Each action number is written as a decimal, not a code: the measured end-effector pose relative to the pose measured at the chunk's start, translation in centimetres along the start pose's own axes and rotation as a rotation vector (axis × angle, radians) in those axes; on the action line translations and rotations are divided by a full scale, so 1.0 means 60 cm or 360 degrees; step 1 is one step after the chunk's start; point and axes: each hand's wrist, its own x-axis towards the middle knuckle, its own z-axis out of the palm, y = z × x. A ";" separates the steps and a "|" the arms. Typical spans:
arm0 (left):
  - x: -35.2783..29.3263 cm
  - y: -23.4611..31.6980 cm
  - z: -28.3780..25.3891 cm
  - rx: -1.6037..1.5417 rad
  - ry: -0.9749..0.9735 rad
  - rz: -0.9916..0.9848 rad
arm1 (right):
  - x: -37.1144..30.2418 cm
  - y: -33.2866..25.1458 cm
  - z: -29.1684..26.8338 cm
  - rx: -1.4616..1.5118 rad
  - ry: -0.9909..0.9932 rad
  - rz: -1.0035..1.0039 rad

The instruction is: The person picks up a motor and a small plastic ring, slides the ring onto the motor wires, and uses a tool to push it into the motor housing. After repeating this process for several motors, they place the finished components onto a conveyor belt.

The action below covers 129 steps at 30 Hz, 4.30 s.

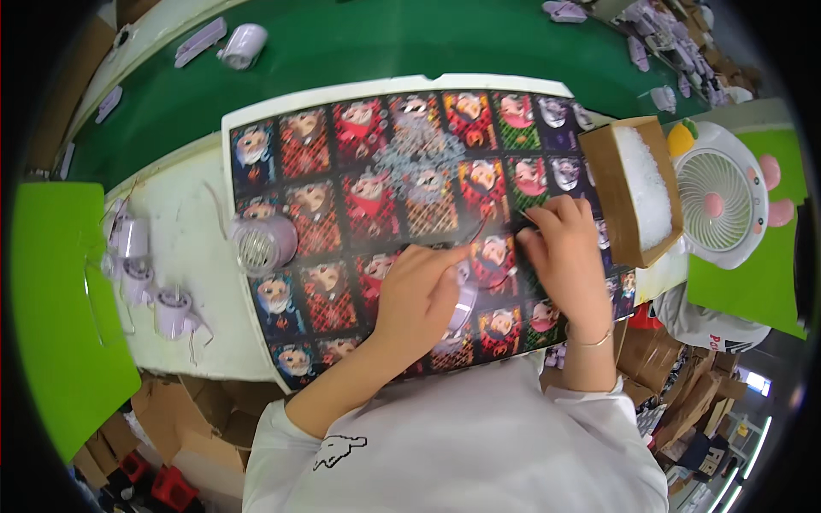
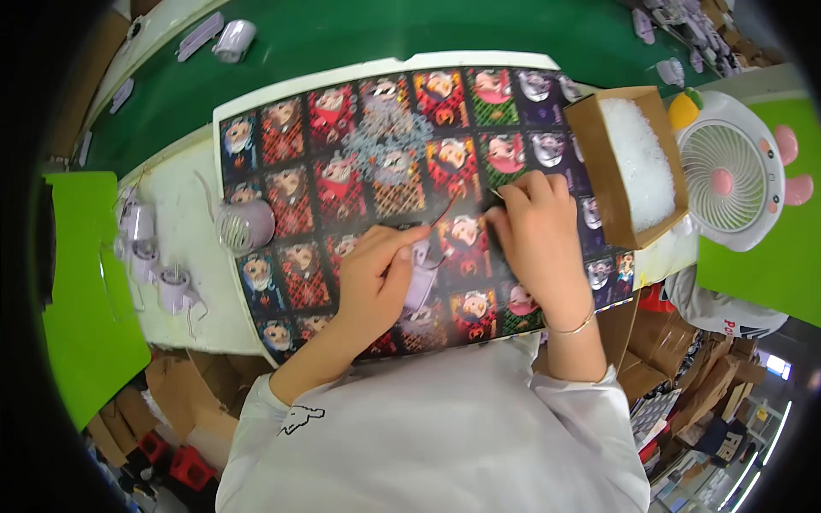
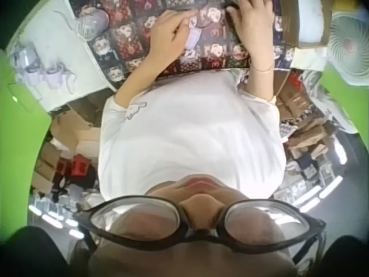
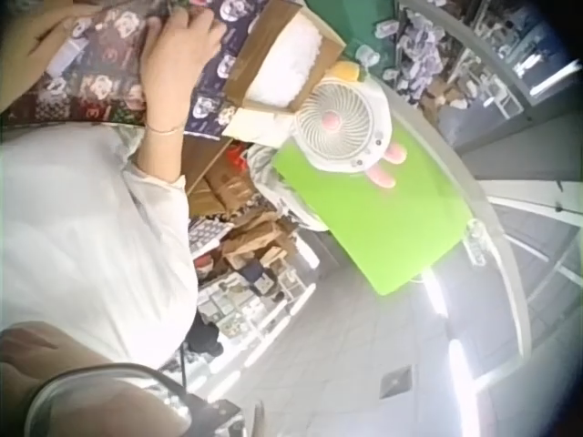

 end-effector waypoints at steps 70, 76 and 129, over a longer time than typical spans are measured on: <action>0.016 0.057 -0.054 0.0708 0.0102 0.1166 | 0.005 -0.088 -0.076 0.1021 0.0030 -0.0714; 0.010 0.008 -0.048 0.0437 -0.0149 0.0421 | 0.002 -0.063 -0.029 0.1815 -0.0129 0.0177; -0.001 -0.011 -0.017 0.0240 0.0095 0.0075 | -0.016 -0.121 0.039 0.0803 0.0239 -0.0248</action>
